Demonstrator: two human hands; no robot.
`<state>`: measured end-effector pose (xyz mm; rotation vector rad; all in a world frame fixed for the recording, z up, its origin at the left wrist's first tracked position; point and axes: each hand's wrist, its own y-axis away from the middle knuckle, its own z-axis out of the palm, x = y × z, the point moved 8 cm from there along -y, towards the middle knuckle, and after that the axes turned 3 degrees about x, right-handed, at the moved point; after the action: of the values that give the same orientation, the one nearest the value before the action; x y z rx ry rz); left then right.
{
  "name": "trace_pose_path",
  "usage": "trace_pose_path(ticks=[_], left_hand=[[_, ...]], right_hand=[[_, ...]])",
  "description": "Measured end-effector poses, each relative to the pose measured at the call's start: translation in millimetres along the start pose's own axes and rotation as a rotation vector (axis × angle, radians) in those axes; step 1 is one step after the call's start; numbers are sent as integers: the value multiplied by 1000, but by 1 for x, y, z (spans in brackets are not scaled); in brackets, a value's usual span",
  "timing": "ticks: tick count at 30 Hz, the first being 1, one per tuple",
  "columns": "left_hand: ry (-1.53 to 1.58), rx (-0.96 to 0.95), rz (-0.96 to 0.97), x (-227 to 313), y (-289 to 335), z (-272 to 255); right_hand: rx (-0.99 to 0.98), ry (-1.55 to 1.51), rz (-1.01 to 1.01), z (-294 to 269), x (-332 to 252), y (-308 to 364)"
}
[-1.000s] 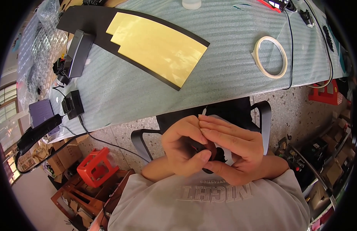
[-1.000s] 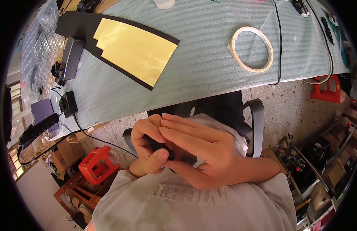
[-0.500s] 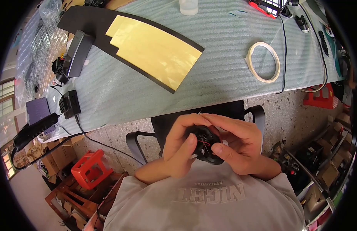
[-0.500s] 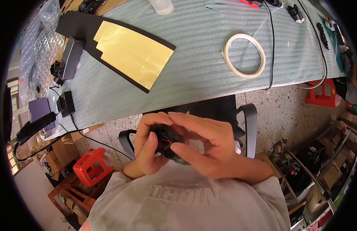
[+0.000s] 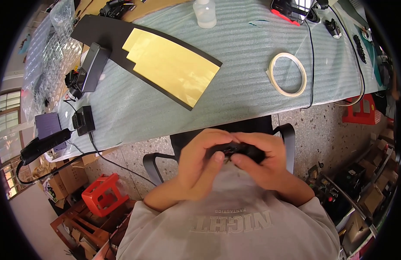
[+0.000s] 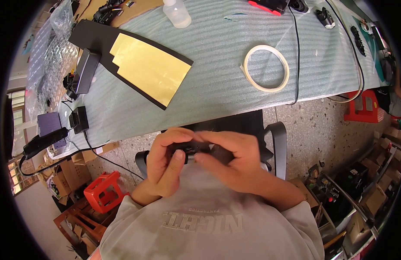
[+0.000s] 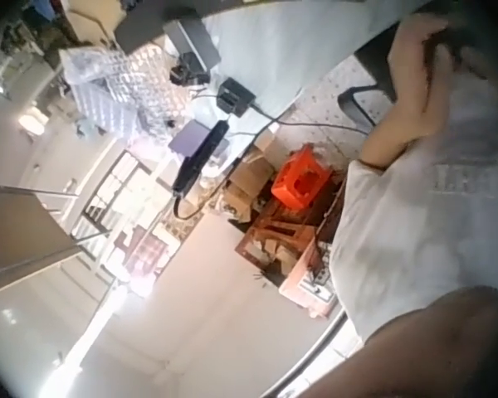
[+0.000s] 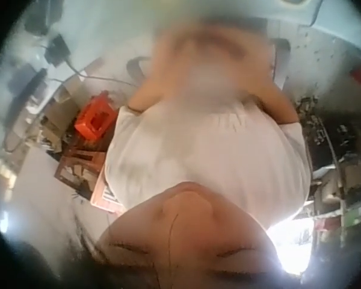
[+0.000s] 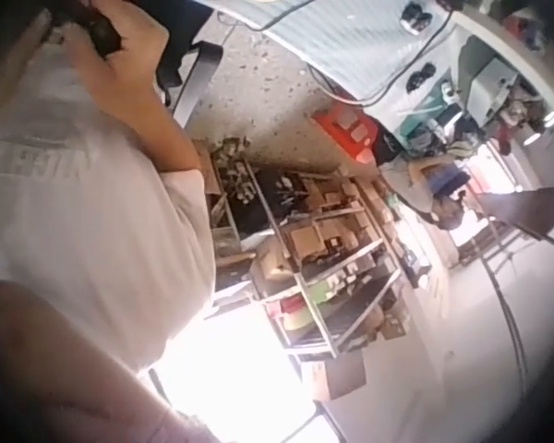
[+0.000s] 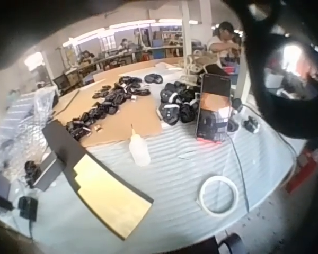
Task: The person assembles internal electronic components and wires within a black plastic housing, securing parts with glue from a bottle.
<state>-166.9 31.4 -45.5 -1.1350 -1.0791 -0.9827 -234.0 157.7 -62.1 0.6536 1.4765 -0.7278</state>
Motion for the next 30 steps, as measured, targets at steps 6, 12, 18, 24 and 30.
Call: trace_pose_path(ticks=[6,12,18,24,30], left_hand=[[-243,-292,-175,2,-5,7],[377,-372,-662,-25,10,30],[434,-473,-374,-37,13,37],[663,24,-433,-45,20,20],[650,-35,-473,-40,18,29]], right_hand=[[-205,307,-105,-12,-34,-16],[-219,222,-226,-16,-55,-32],[-139,390,-25,-11,-61,-41],[-75,507,-466,-19,-96,-24],[-42,257,-382,-23,-50,-29]])
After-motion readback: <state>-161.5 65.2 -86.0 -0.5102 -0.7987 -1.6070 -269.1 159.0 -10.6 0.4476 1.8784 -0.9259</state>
